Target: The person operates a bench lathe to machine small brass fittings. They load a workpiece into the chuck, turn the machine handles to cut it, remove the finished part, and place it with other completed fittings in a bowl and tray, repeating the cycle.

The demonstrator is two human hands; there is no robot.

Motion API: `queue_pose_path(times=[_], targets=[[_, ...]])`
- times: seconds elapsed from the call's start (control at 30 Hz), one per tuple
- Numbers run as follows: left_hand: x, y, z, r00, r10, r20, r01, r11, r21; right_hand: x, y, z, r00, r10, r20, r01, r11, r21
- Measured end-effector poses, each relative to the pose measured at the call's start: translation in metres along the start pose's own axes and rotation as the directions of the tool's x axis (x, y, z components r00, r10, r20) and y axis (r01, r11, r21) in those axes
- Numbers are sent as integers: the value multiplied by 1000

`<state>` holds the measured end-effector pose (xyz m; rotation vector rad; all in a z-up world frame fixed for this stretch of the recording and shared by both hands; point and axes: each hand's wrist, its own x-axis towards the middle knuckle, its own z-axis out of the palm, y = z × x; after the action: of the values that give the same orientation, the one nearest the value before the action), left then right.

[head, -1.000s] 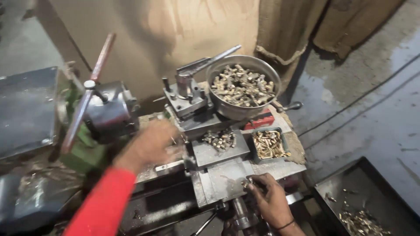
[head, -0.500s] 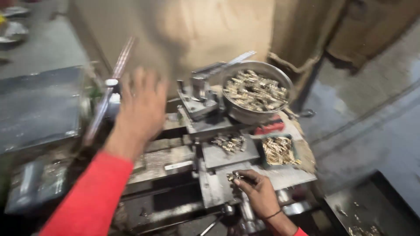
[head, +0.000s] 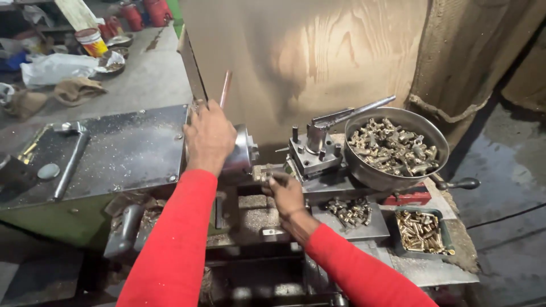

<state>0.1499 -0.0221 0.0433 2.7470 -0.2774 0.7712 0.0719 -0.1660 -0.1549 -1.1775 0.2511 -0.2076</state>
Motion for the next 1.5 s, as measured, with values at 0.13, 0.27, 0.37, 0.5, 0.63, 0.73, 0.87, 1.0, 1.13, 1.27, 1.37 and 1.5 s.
queue_pose_path(times=[0.13,0.27,0.37,0.5,0.63,0.73,0.87,1.0,1.13,1.27,1.37,1.5], targets=[[1,3,-3,997,-38,62,37,999,25,73,35,18,987,85,-133,-29,926,377],[-1,2,-4,999,-19,36,18,1000,15,107,43,20,984,101,-149,4,817,577],[3,3,-9,999,-22,44,22,1000,1,108,33,24,993,81,-88,-21,842,539],[3,5,-11,994,-47,100,49,999,-15,86,5,28,989,132,-61,-92,892,443],[2,4,-14,996,-26,82,27,1000,-5,98,11,25,989,142,-45,-109,897,429],[-3,10,-33,988,-4,156,6,1000,-10,102,12,24,988,147,-37,-118,900,420],[-5,-32,-45,886,445,127,-452,892,27,104,18,24,989,143,-31,-117,897,425],[1,-66,-98,945,264,194,-291,948,128,98,8,24,988,155,-6,-139,903,407],[4,-69,-94,958,266,106,-248,956,-154,104,11,21,987,160,-9,-143,907,397],[-7,-49,-52,919,312,240,-322,947,3,90,-1,20,980,199,23,-193,904,382],[-1,-62,5,942,287,172,-305,948,88,63,-33,23,992,114,60,-125,966,228],[2,-49,-25,919,190,344,-237,966,100,-15,-140,59,615,-757,221,736,451,-505]])
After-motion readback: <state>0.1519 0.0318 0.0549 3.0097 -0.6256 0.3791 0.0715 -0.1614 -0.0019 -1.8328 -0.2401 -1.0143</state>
